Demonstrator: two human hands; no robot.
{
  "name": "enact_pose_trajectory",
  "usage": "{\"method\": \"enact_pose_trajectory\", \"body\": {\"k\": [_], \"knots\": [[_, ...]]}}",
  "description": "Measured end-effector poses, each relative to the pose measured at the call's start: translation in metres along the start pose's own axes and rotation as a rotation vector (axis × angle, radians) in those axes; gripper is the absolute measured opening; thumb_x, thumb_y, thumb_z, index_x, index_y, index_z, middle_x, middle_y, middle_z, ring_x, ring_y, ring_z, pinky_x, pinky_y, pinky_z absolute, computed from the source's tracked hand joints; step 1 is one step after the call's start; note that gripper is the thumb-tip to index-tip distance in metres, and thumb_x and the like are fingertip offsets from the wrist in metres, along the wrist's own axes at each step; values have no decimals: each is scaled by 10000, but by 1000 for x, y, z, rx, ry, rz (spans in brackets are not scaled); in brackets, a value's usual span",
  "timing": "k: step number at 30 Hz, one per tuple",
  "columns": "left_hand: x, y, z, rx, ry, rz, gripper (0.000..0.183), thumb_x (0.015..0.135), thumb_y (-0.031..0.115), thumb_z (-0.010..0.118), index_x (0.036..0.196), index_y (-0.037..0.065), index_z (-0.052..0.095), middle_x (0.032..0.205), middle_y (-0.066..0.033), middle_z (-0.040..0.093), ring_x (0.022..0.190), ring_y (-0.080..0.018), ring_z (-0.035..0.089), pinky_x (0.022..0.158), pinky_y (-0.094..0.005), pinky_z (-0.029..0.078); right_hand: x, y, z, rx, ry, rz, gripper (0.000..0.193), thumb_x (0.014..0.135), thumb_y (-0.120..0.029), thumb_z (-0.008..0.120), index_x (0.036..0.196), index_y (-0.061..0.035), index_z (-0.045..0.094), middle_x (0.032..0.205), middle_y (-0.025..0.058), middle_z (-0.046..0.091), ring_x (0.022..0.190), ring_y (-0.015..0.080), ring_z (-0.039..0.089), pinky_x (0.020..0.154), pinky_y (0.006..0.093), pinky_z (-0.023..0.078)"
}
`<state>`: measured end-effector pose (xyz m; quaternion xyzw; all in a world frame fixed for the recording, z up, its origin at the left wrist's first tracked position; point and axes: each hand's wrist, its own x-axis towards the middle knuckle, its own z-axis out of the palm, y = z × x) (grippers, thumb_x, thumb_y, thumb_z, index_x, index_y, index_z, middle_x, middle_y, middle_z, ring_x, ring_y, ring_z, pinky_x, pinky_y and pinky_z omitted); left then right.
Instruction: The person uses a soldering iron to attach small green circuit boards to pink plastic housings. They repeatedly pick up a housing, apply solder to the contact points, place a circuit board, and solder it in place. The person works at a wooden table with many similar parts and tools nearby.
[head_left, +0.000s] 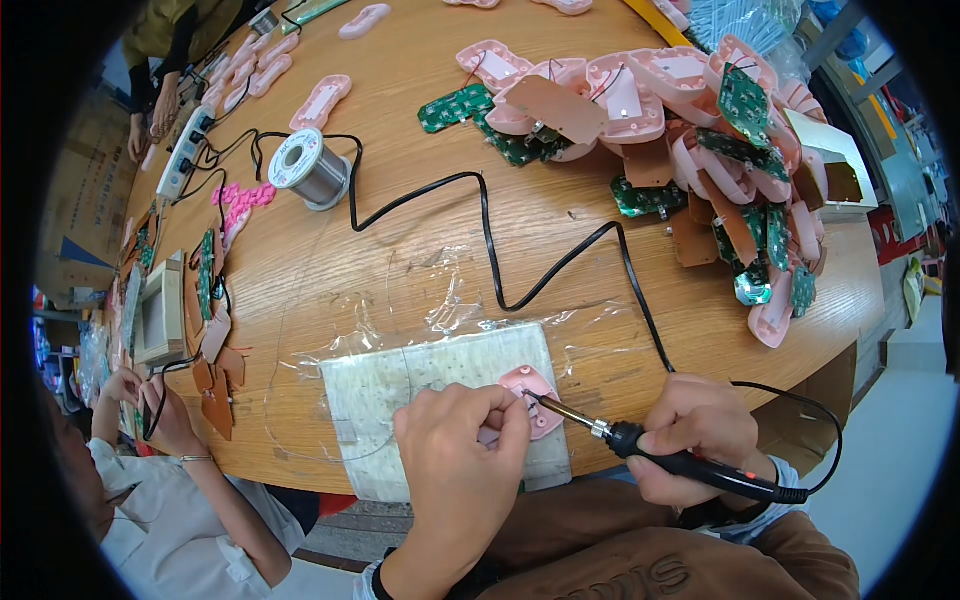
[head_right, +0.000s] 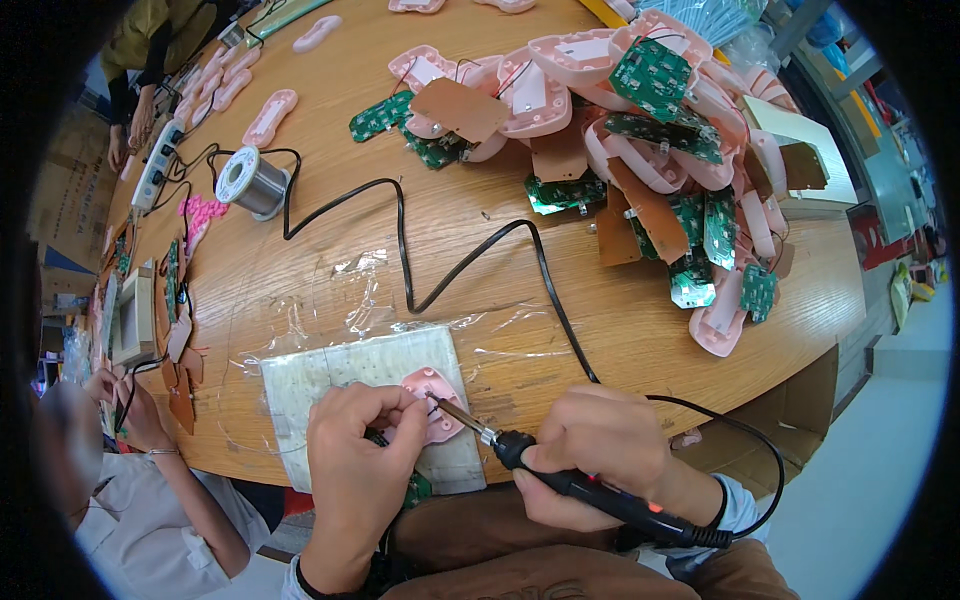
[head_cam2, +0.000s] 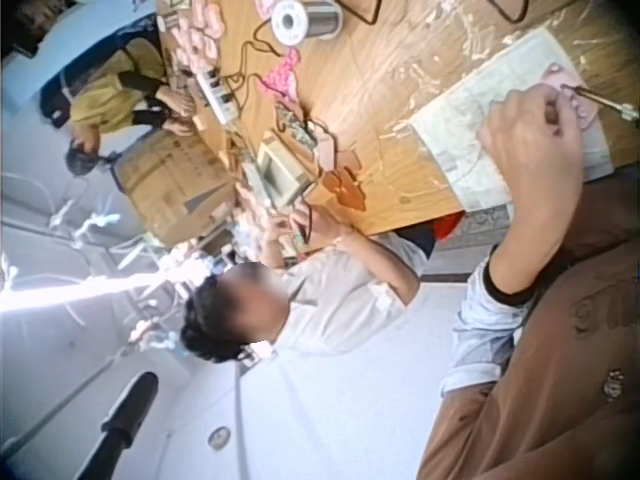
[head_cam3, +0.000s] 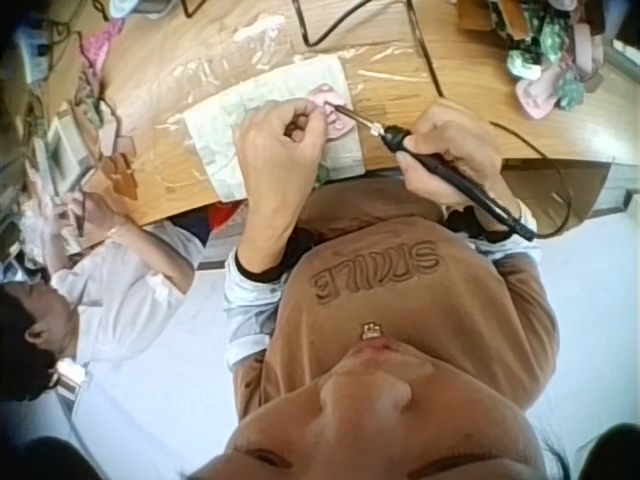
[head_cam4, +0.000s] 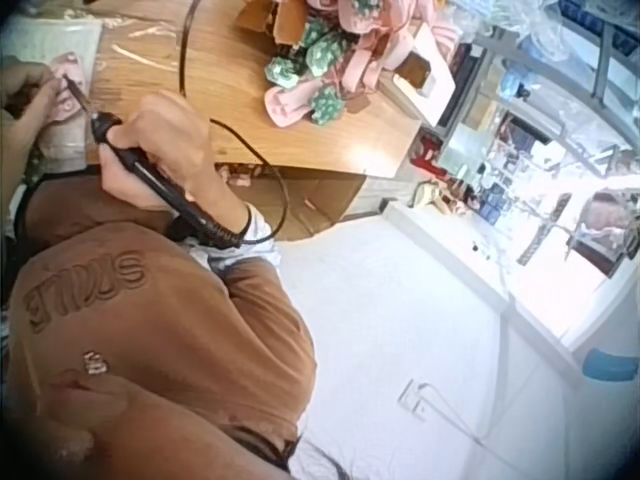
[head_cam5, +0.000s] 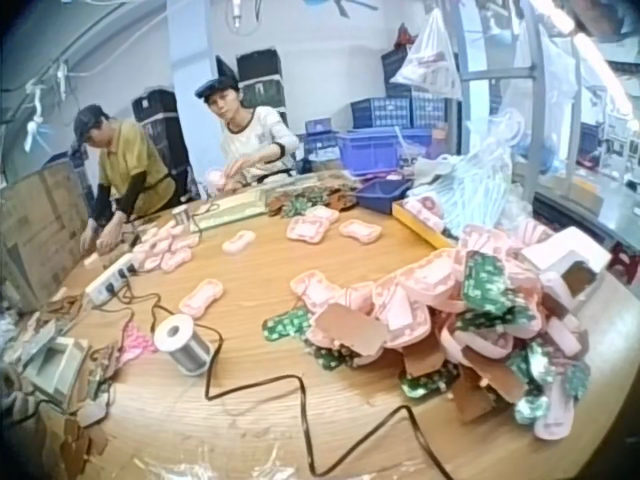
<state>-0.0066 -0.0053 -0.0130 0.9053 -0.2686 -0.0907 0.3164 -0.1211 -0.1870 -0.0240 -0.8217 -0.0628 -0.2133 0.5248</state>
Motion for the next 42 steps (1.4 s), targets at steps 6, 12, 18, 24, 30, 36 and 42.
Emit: {"method": "enact_pose_trajectory", "body": {"k": [6, 12, 18, 24, 30, 36, 42], "knots": [[0, -1, 0, -20, 1, -9, 85, 734, 82, 729, 715, 33, 663, 650, -58, 608, 631, -218, 556, 688, -352, 404, -6, -1, 0, 63, 130, 33, 242, 623, -11, 770, 801, -56, 612, 655, 61, 585, 505, 191, 542, 460, 280, 387], [1, 0, 1, -16, 3, -8, 83, 730, 82, 727, 716, 30, 664, 640, -59, 605, 629, -215, 553, 689, -349, 405, -10, 1, -3, 38, 118, 20, 265, 616, -14, 775, 816, -57, 606, 651, 62, 587, 496, 180, 536, 451, 270, 375], [0, 0, 0, -12, 3, -10, 85, 729, 81, 726, 714, 27, 663, 642, -60, 610, 629, -212, 553, 689, -348, 407, -12, 2, -2, 37, 127, 0, 267, 614, -15, 772, 815, -52, 600, 650, 64, 588, 492, 179, 535, 446, 267, 370], [2, 0, 1, -20, 9, -5, 93, 730, 83, 728, 707, 23, 661, 633, -61, 609, 622, -207, 553, 683, -345, 409, -20, 2, -3, 58, 219, 17, 286, 616, -16, 765, 834, -57, 585, 643, 65, 579, 488, 174, 527, 441, 271, 357], [-9, 4, -10, 15, -83, 7, 273, 715, 173, 773, 924, 48, 651, 824, -63, 603, 818, -259, 547, 773, -399, 380, -28, -4, -8, 63, 300, 15, 303, 650, -10, 749, 890, -59, 570, 676, 66, 588, 525, 153, 517, 473, 270, 353], [-11, 9, -13, 256, -24, 212, 569, 652, 215, 824, 1132, 32, 579, 1045, -130, 538, 973, -328, 496, 843, -434, 376, -28, -12, -2, 169, 499, -78, 328, 717, -10, 704, 983, -57, 518, 735, 83, 564, 586, 134, 460, 533, 266, 357], [48, 39, -31, -19, 140, 395, 538, 660, 224, 833, 1084, 3, 587, 929, -117, 586, 854, -295, 556, 777, -404, 434, -25, -22, -19, 156, 709, -149, 319, 802, -106, 681, 1020, -60, 452, 782, 115, 535, 636, 144, 477, 539, 267, 374]]}}
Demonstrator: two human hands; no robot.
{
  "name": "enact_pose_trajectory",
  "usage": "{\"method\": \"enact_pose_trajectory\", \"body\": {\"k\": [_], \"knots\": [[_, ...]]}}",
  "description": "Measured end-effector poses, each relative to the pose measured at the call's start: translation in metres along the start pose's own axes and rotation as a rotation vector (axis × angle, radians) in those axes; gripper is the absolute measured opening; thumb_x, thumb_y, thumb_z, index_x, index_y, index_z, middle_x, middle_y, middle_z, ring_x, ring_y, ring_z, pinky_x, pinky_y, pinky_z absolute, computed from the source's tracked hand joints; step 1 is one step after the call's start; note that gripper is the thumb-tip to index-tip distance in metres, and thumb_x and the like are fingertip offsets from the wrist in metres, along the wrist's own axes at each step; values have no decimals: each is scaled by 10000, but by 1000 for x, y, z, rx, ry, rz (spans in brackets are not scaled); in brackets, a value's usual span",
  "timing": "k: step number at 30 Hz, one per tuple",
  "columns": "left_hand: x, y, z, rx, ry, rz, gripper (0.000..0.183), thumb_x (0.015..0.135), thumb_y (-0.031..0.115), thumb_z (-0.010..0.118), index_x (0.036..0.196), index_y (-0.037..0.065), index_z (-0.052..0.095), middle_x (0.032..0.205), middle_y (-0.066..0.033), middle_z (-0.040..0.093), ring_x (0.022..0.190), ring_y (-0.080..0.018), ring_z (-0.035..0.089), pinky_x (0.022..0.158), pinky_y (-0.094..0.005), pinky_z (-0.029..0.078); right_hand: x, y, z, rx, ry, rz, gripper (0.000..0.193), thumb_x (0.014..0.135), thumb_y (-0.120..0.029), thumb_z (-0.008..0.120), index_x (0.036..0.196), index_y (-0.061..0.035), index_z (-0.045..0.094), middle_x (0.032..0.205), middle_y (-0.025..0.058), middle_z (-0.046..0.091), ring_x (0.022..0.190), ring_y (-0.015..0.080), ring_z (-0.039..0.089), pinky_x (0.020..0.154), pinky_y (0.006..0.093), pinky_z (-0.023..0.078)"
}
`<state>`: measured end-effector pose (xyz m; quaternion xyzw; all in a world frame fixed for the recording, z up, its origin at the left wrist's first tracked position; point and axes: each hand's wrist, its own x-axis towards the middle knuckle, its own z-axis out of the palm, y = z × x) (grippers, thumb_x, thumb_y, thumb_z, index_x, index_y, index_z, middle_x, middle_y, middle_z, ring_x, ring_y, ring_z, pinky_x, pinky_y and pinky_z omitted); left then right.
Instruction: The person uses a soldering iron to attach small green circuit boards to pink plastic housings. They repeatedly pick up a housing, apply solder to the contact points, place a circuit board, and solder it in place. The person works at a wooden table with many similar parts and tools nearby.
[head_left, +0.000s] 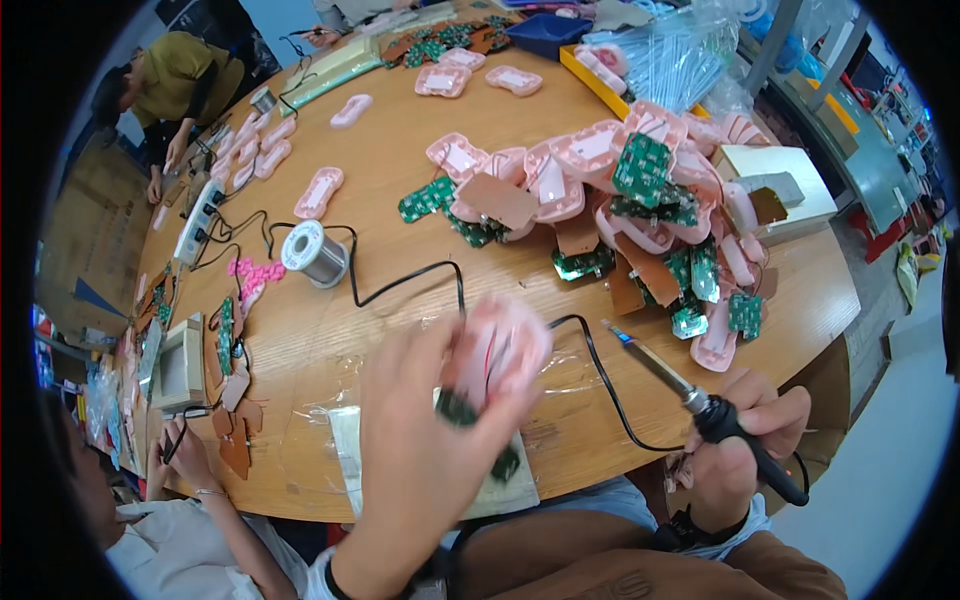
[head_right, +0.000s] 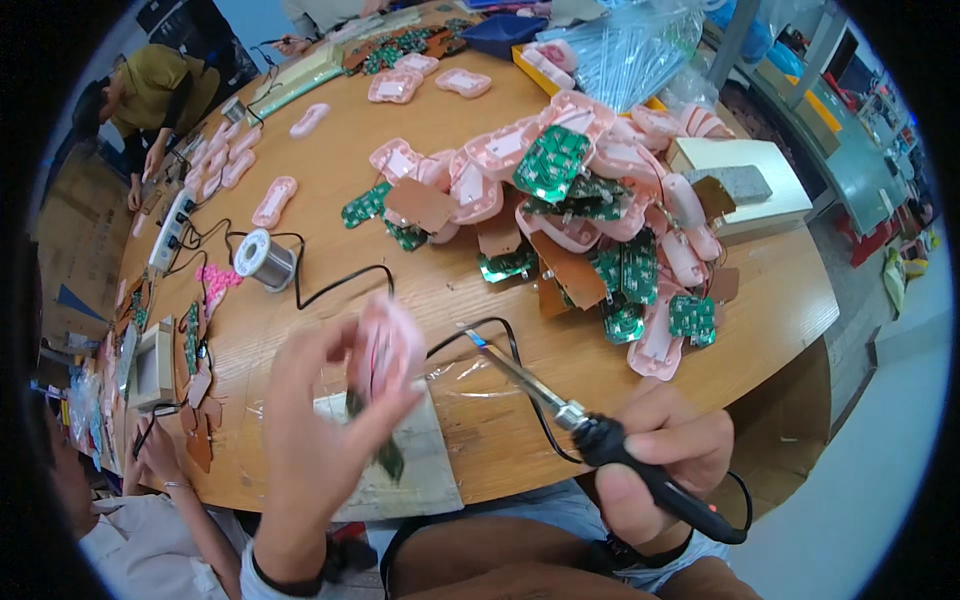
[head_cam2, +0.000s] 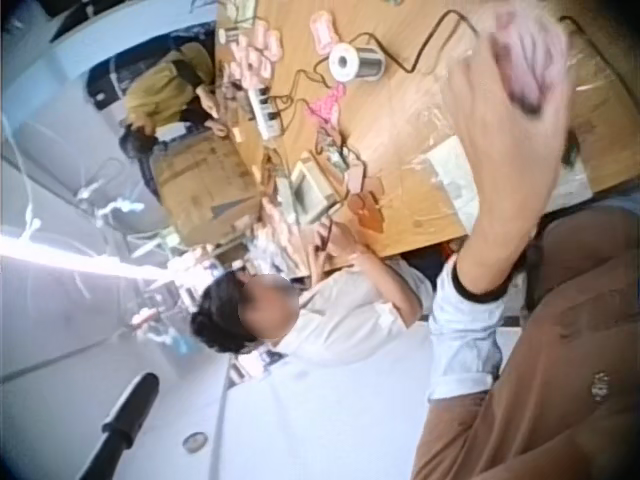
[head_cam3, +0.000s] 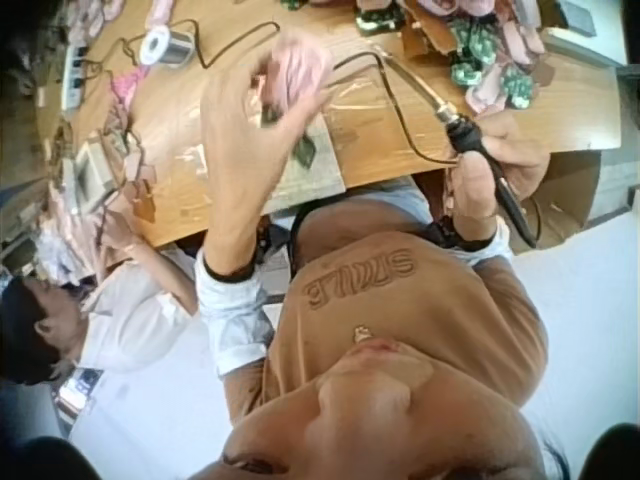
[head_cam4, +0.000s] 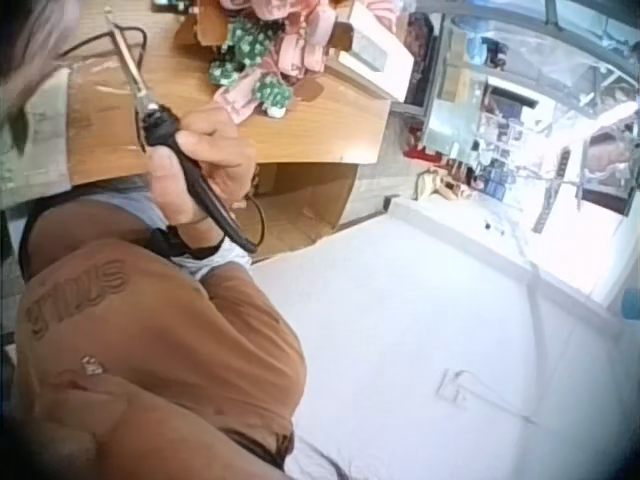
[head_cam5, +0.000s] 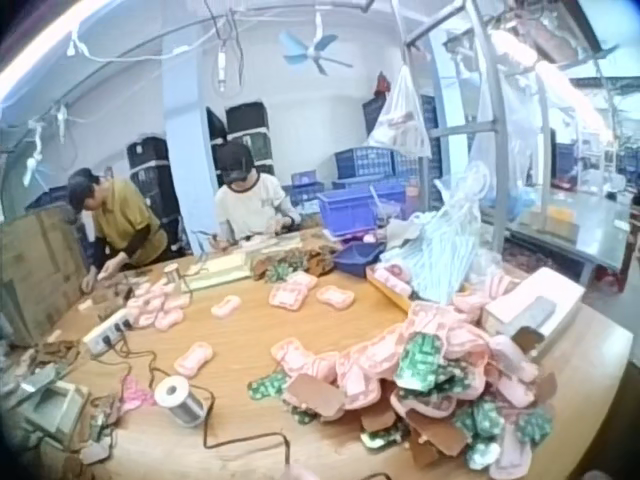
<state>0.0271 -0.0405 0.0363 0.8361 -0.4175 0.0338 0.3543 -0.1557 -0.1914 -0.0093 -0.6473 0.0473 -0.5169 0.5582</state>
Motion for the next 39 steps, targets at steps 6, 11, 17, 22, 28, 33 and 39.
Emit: {"method": "enact_pose_trajectory", "body": {"k": [6, 11, 17, 22, 28, 33, 39], "knots": [[119, -12, 42, -455, 97, -145, 573, 715, 404, 788, 966, -86, 630, 890, -223, 647, 781, -318, 634, 694, -388, 501, 6, -7, 0, -15, 82, 60, 323, 824, -166, 688, 993, -68, 430, 750, 107, 511, 615, 147, 502, 550, 253, 445], [158, -22, 65, -195, 5, -306, 570, 776, 439, 745, 1009, -76, 670, 917, -162, 684, 818, -219, 648, 722, -342, 509, 8, 1, -2, -41, 94, 79, 318, 820, -206, 676, 957, -69, 424, 715, 93, 486, 584, 138, 494, 516, 241, 445], [178, -91, 30, -225, 72, -288, 578, 782, 415, 736, 1064, -82, 644, 1011, -257, 667, 939, -312, 658, 810, -385, 510, 7, 9, -12, -114, 92, 132, 312, 801, -198, 677, 940, -76, 425, 719, 74, 479, 573, 130, 487, 555, 248, 442], [218, -188, -32, 488, -212, -514, 551, 733, 397, 753, 1126, 22, 663, 1066, -204, 678, 1001, -306, 658, 849, -415, 519, 14, 25, -14, -192, 66, 116, 301, 802, -186, 674, 933, -78, 425, 724, 62, 481, 568, 122, 493, 649, 287, 440], [233, -250, -14, 816, -335, -412, 487, 685, 402, 774, 982, 23, 702, 933, -187, 699, 862, -334, 676, 746, -420, 528, 25, 32, -1, -225, 56, 190, 301, 810, -199, 670, 917, -75, 418, 719, 66, 484, 558, 129, 495, 601, 262, 409], [227, -222, -33, 456, -242, -194, 400, 672, 292, 769, 978, 47, 691, 932, -178, 675, 862, -313, 659, 739, -389, 525, 35, 33, 2, -229, 47, 116, 284, 822, -199, 651, 907, -73, 412, 707, 78, 486, 564, 143, 483, 573, 254, 394], [63, -83, -42, -417, -475, -332, 415, 710, 121, 737, 1108, 118, 623, 1347, -173, 437, 1073, -302, 581, 875, -386, 499, 35, 34, -2, -174, 67, 93, 270, 820, -187, 645, 926, -78, 423, 691, 86, 491, 591, 153, 479, 592, 273, 396]]}}
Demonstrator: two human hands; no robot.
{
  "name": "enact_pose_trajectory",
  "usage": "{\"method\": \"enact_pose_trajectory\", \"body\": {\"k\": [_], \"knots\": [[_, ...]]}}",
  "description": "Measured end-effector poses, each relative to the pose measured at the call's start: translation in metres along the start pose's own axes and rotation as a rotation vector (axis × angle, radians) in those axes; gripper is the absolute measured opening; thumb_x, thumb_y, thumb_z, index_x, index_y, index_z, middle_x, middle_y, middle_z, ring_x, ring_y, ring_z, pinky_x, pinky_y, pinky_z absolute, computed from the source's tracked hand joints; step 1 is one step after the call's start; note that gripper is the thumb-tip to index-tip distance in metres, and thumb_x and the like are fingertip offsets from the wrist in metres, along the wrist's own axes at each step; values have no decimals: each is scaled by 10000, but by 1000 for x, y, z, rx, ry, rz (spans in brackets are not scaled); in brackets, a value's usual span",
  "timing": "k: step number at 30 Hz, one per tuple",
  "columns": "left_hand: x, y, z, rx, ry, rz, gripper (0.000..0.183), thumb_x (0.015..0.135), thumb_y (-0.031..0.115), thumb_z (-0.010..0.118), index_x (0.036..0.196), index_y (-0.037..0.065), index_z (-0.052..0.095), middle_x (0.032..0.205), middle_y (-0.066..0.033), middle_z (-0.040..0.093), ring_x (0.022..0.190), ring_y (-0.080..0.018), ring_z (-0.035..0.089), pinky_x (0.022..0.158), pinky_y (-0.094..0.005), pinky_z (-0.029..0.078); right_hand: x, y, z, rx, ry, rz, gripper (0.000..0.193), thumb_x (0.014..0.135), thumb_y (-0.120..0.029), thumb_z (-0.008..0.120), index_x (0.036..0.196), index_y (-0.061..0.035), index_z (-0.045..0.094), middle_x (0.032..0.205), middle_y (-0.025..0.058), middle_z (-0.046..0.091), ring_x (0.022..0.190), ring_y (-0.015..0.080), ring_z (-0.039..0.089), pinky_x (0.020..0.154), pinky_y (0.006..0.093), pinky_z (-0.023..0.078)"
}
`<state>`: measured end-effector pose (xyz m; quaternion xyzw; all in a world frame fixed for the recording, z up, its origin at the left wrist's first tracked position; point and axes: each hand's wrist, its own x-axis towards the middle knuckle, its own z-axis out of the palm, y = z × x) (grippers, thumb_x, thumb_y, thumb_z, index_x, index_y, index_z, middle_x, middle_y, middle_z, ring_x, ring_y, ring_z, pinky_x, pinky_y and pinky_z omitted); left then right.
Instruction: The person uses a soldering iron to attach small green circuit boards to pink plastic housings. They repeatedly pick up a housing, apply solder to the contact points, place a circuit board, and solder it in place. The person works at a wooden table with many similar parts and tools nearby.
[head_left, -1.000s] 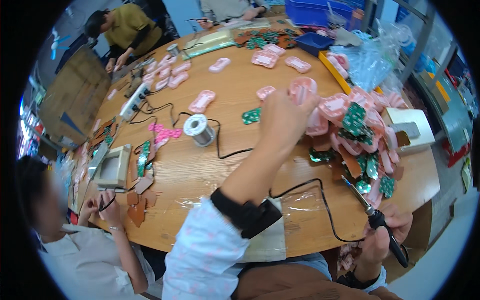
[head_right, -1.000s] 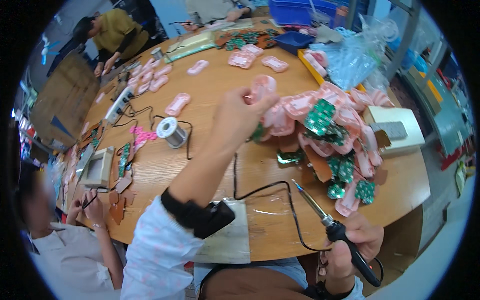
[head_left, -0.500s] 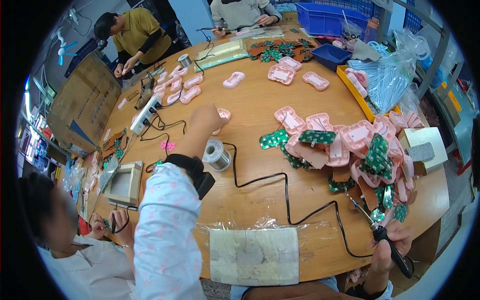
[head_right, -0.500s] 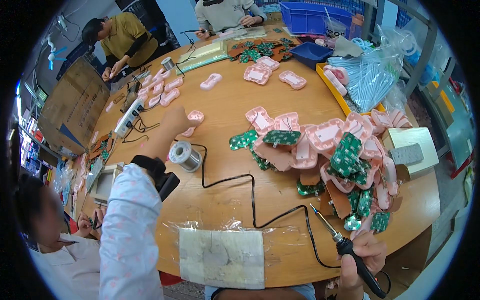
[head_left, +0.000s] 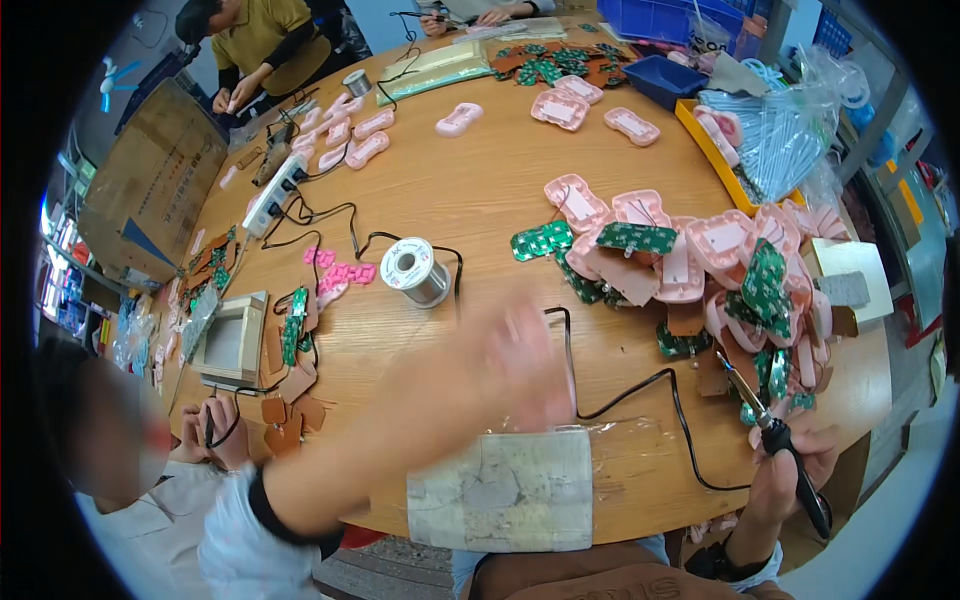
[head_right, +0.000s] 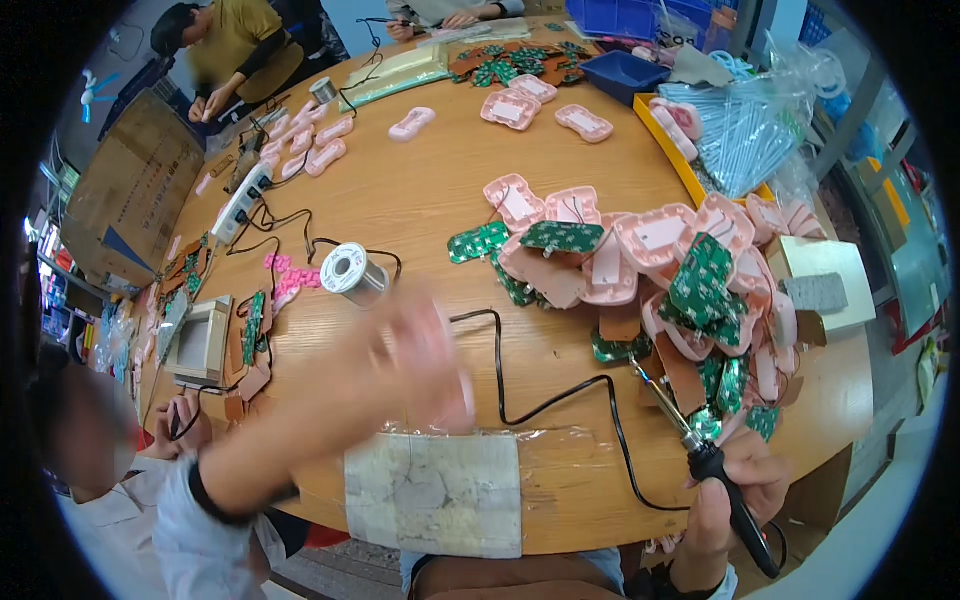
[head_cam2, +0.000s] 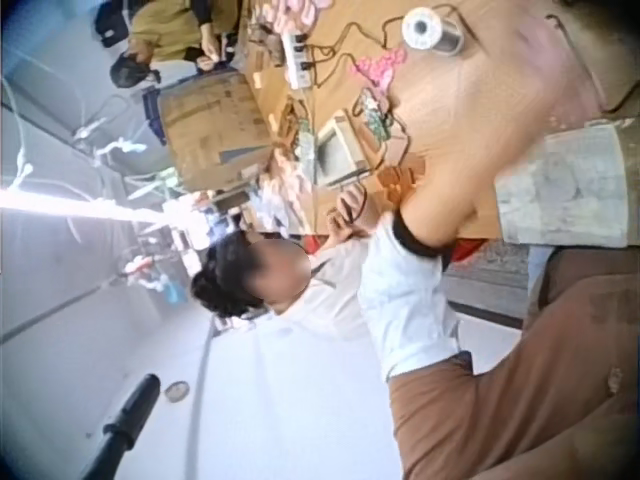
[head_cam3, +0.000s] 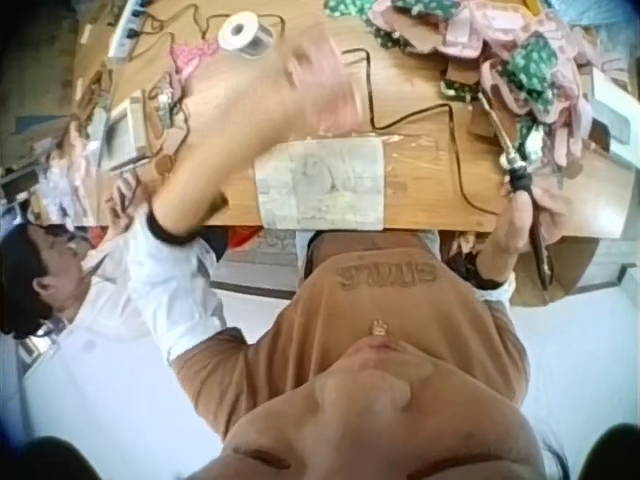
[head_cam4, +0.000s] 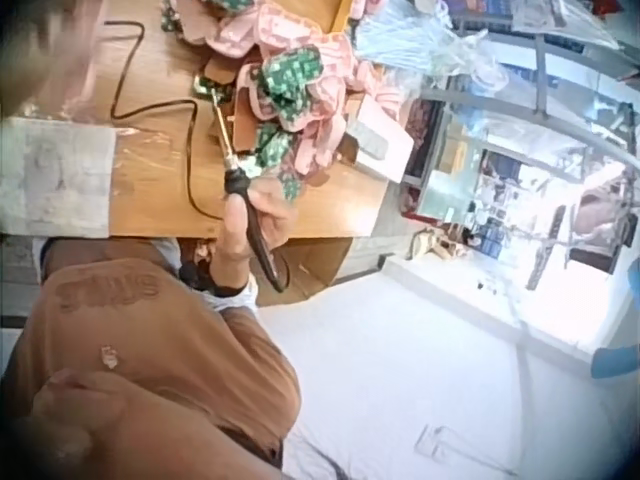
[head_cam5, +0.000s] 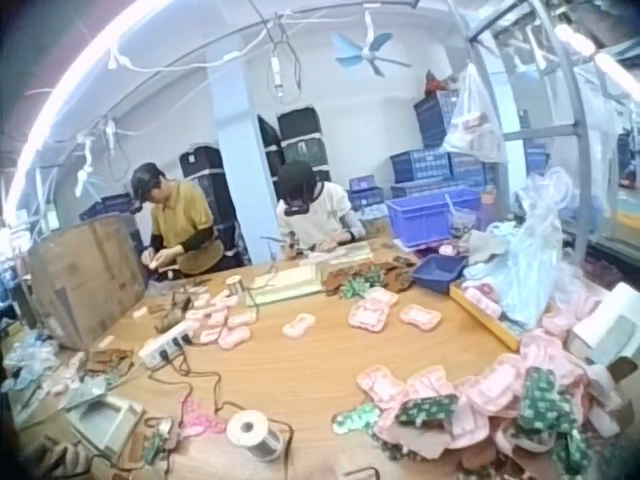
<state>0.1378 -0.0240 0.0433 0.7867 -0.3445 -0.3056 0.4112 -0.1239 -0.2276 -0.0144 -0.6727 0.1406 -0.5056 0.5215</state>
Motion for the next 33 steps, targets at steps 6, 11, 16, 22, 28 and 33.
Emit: {"method": "enact_pose_trajectory", "body": {"k": [6, 11, 16, 22, 28, 33], "knots": [[-95, -28, 50, 660, -320, 612, 366, 815, 136, 634, 1176, 95, 589, 1423, -228, 410, 1234, -379, 493, 993, -428, 431, -12, -8, -3, 7, -69, 9, 285, 800, -186, 670, 929, -87, 435, 723, 73, 502, 595, 142, 481, 665, 290, 400], [-71, -45, 47, 465, 485, 191, 353, 761, 37, 683, 1110, 65, 638, 1270, -236, 549, 1109, -374, 554, 907, -395, 449, -22, -14, 0, 25, -128, 12, 268, 812, -160, 669, 944, -79, 451, 739, 85, 511, 605, 142, 492, 652, 272, 389], [-29, -50, 44, 321, 523, -222, 203, 800, 154, 695, 928, -3, 694, 836, -169, 672, 756, -287, 637, 701, -368, 504, -29, -17, 2, 1, -180, -64, 264, 819, -155, 662, 955, -60, 457, 745, 90, 504, 611, 146, 501, 609, 259, 387], [-108, -12, 88, 208, 542, -23, 86, 802, 85, 678, 872, 37, 675, 984, -156, 660, 918, -321, 614, 824, -385, 477, -32, -15, 3, -16, -215, -5, 251, 822, -158, 650, 944, -54, 457, 731, 81, 472, 606, 135, 478, 579, 253, 393], [-110, -21, 112, 117, 362, 185, 153, 772, 42, 715, 916, 30, 666, 1077, -131, 674, 973, -322, 624, 866, -378, 489, -31, -14, 6, 76, -258, -30, 253, 807, -107, 672, 948, -49, 470, 739, 89, 518, 627, 136, 492, 578, 246, 386], [-117, -14, 114, 95, 385, 99, 107, 766, -11, 703, 868, -4, 674, 964, -131, 669, 896, -245, 637, 766, -327, 509, -37, -19, -1, 14, -282, -32, 260, 789, -83, 679, 947, -48, 477, 735, 80, 519, 613, 125, 453, 577, 257, 354]]}}
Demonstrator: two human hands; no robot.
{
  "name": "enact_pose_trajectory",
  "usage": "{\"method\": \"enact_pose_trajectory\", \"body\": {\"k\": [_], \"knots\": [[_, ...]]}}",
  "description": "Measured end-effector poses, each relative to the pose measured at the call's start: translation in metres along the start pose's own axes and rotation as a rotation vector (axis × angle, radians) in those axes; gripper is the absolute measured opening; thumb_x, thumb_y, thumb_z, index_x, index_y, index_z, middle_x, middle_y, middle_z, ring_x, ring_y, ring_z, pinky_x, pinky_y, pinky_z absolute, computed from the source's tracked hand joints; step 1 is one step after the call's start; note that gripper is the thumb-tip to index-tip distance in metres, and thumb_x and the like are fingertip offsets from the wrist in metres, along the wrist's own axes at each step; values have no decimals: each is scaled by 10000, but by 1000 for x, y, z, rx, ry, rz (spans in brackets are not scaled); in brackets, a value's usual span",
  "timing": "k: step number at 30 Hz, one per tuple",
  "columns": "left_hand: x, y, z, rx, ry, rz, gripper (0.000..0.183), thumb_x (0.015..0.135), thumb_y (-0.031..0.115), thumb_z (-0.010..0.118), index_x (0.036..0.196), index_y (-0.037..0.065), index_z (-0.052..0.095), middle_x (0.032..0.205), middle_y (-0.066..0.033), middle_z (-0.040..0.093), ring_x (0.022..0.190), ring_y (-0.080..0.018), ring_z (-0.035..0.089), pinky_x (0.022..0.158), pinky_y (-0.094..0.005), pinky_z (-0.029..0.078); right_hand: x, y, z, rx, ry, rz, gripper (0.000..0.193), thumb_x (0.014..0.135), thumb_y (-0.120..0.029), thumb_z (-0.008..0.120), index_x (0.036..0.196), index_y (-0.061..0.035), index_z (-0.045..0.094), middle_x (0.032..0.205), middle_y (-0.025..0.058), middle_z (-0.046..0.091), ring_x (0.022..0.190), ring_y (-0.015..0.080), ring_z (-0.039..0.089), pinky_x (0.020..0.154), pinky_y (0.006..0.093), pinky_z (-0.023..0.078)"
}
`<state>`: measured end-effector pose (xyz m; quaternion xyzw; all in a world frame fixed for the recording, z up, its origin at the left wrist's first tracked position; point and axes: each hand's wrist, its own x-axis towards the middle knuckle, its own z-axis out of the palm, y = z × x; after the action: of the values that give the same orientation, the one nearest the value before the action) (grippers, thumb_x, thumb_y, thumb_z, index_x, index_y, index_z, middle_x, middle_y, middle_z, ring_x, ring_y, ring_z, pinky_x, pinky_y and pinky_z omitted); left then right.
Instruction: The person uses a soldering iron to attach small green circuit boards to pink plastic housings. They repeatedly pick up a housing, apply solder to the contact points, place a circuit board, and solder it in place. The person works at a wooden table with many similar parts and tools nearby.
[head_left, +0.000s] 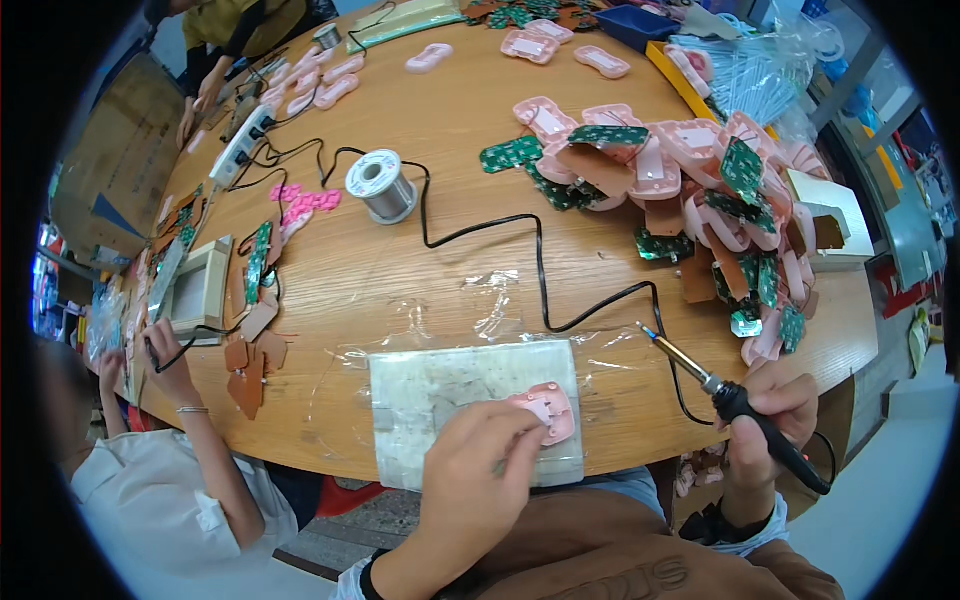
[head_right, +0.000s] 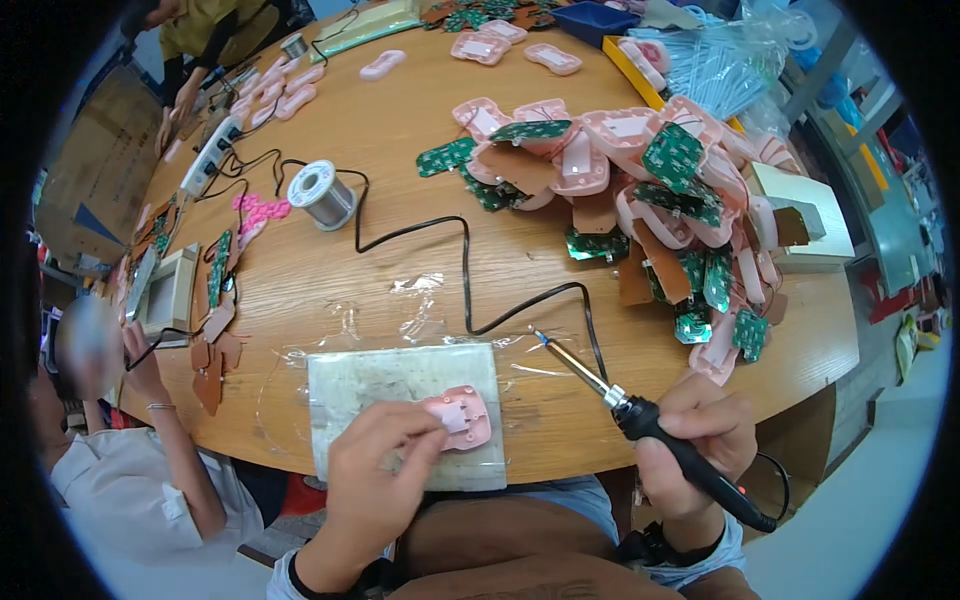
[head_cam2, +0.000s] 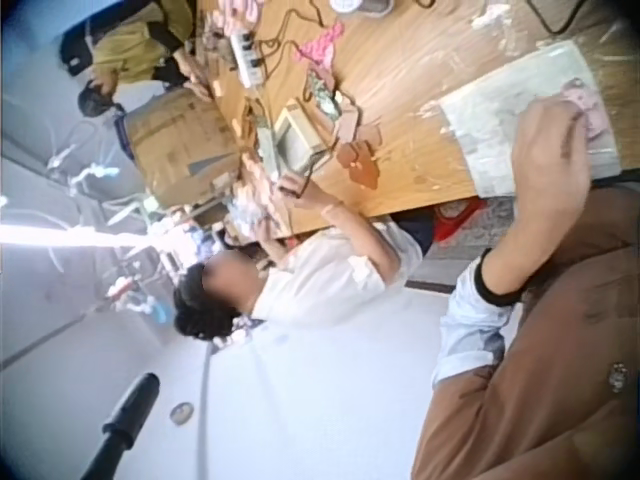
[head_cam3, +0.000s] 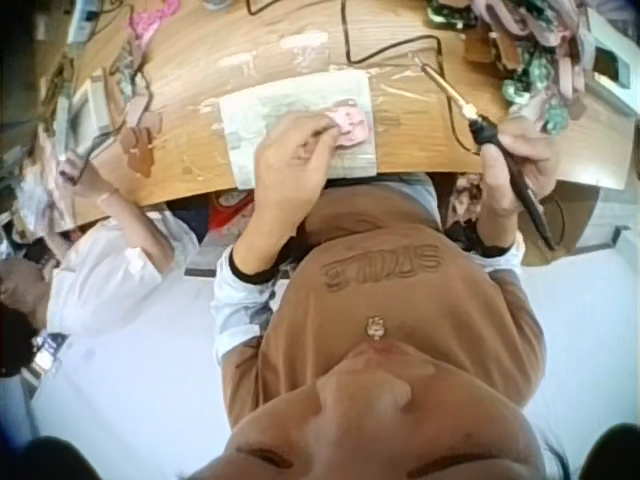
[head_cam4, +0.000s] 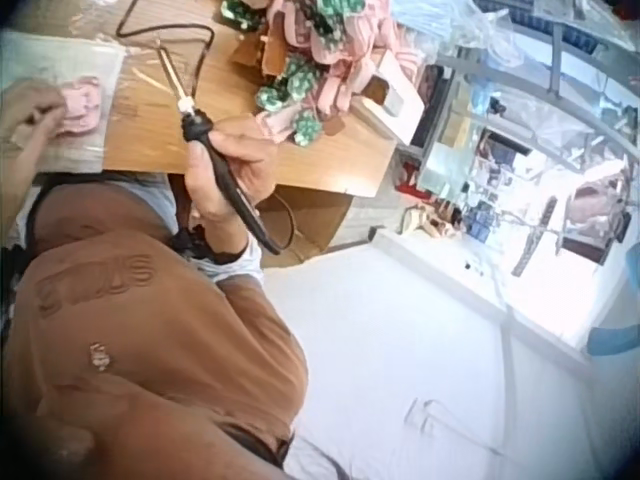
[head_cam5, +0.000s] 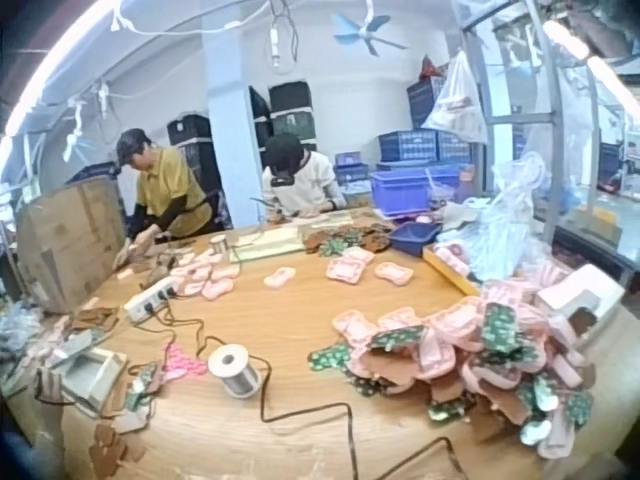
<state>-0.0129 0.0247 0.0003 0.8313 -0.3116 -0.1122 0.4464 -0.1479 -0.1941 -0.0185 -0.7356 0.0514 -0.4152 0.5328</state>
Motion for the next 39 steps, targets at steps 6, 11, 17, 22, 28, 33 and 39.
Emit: {"method": "enact_pose_trajectory", "body": {"k": [6, 11, 17, 22, 28, 33, 39], "knots": [[-1, -3, 13, -39, 18, -182, 60, 774, -5, 694, 827, -4, 665, 961, -130, 624, 853, -269, 624, 689, -332, 527, -13, -1, 3, 45, -185, 40, 328, 725, -20, 734, 976, -44, 526, 766, 112, 583, 622, 144, 497, 550, 265, 369], [-4, -6, 19, -95, 76, -187, 63, 772, -29, 688, 829, -31, 663, 972, -123, 612, 832, -241, 622, 640, -294, 558, -7, 2, 12, -7, -346, -6, 336, 654, -26, 759, 930, -67, 572, 689, 55, 598, 521, 170, 506, 491, 283, 355], [-2, -6, 22, -54, 84, -175, 76, 753, -36, 705, 819, -37, 667, 958, -118, 605, 838, -242, 622, 657, -302, 562, -2, 3, 25, -48, -418, -12, 286, 604, -17, 764, 832, -62, 600, 656, 66, 587, 482, 198, 504, 454, 294, 361], [-2, -8, 20, 5, 77, -147, 73, 776, -40, 684, 845, -58, 672, 964, -127, 619, 832, -195, 643, 706, -271, 537, 1, 5, 29, -47, -448, -4, 272, 598, -13, 763, 813, -53, 600, 649, 70, 583, 478, 201, 509, 445, 296, 370], [-3, -11, 20, 5, 86, -146, 76, 769, -40, 691, 841, -54, 672, 946, -127, 624, 834, -197, 642, 706, -273, 536, 2, 6, 31, -45, -443, -10, 272, 590, -4, 763, 804, -52, 602, 648, 67, 576, 498, 198, 525, 438, 288, 373], [-2, -11, 20, 35, 63, -130, 83, 763, -43, 694, 843, -53, 674, 950, -124, 621, 830, -204, 638, 703, -275, 534, 3, 6, 31, -46, -463, -8, 259, 594, -9, 770, 792, -51, 607, 659, 67, 578, 500, 195, 523, 436, 285, 370], [-2, -12, 22, 12, 82, -133, 100, 713, -37, 716, 798, -17, 668, 926, -100, 610, 811, -259, 601, 680, -338, 492, 7, 4, 31, -42, -506, -7, 254, 599, -14, 779, 789, -50, 615, 669, 60, 563, 497, 191, 512, 433, 285, 367]]}}
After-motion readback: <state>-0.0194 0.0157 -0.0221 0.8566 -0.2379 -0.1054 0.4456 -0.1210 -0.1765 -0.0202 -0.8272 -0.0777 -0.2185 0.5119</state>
